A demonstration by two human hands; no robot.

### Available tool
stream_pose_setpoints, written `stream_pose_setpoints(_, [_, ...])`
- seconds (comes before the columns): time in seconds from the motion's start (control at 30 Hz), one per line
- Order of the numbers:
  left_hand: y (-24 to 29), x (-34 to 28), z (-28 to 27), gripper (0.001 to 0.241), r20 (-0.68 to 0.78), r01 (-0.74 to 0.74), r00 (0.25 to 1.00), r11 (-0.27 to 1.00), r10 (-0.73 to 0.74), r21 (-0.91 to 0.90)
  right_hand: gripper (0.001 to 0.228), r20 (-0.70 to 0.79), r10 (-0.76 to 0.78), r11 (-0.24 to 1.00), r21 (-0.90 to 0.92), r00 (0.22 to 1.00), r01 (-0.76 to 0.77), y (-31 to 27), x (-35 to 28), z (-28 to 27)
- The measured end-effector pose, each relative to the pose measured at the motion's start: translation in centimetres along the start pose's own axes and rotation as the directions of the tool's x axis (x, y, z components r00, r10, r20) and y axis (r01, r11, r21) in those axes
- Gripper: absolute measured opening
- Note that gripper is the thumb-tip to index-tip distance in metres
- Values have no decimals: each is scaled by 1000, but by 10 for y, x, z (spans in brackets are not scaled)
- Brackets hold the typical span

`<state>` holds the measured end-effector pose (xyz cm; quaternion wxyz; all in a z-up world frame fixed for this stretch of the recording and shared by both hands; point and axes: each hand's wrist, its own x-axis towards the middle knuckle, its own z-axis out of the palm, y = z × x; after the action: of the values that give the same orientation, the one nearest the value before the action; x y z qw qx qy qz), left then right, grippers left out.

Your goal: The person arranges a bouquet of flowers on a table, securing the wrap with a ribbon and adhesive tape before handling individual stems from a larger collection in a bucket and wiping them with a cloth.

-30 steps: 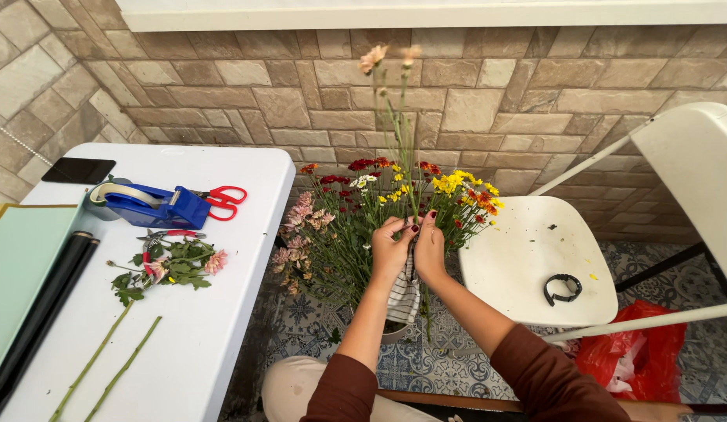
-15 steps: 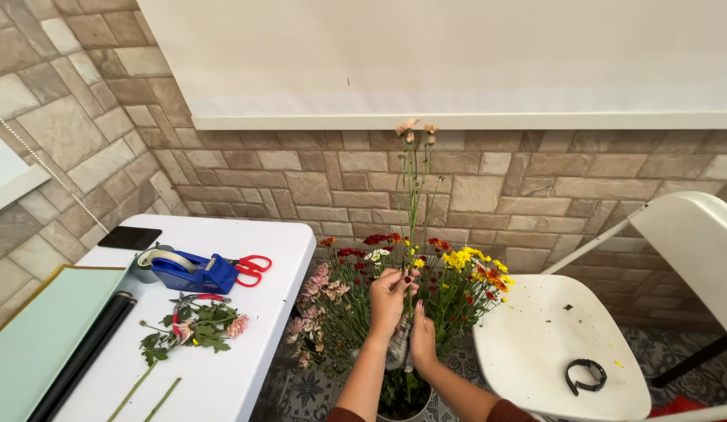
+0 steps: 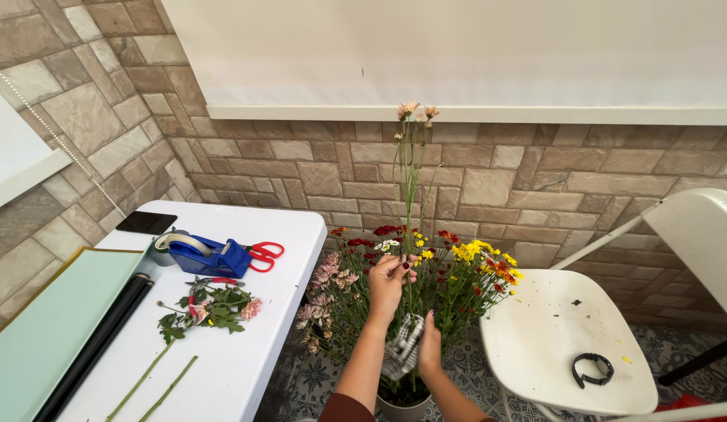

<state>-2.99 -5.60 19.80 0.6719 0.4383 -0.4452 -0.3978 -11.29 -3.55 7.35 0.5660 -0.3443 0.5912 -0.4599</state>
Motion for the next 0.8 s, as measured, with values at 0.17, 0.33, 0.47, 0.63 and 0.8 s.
stream_pose_setpoints(0.17, [9, -1, 1, 16, 16, 20, 1000, 997, -19, -71, 53, -170, -79, 996, 26, 982, 85, 32, 20, -11])
stream_pose_setpoints(0.33, [19, 0, 2, 17, 8, -42, 999, 996, 42, -74, 67, -116, 54, 998, -34, 992, -59, 35, 15, -24])
stream_pose_setpoints(0.47, [18, 0, 3, 19, 10, -69, 998, 994, 70, -86, 89, -33, 151, 960, -235, 988, -155, 39, 8, -22])
stream_pose_setpoints(0.63, [23, -3, 7, 18, 10, -26, 1000, 996, 27, -86, 81, -116, 82, 996, -35, 990, -87, 37, -5, -10])
stream_pose_setpoints(0.8, [12, 1, 2, 16, 0, -37, 999, 994, 37, -102, 88, -81, 147, 989, 4, 986, -147, 53, 3, -13])
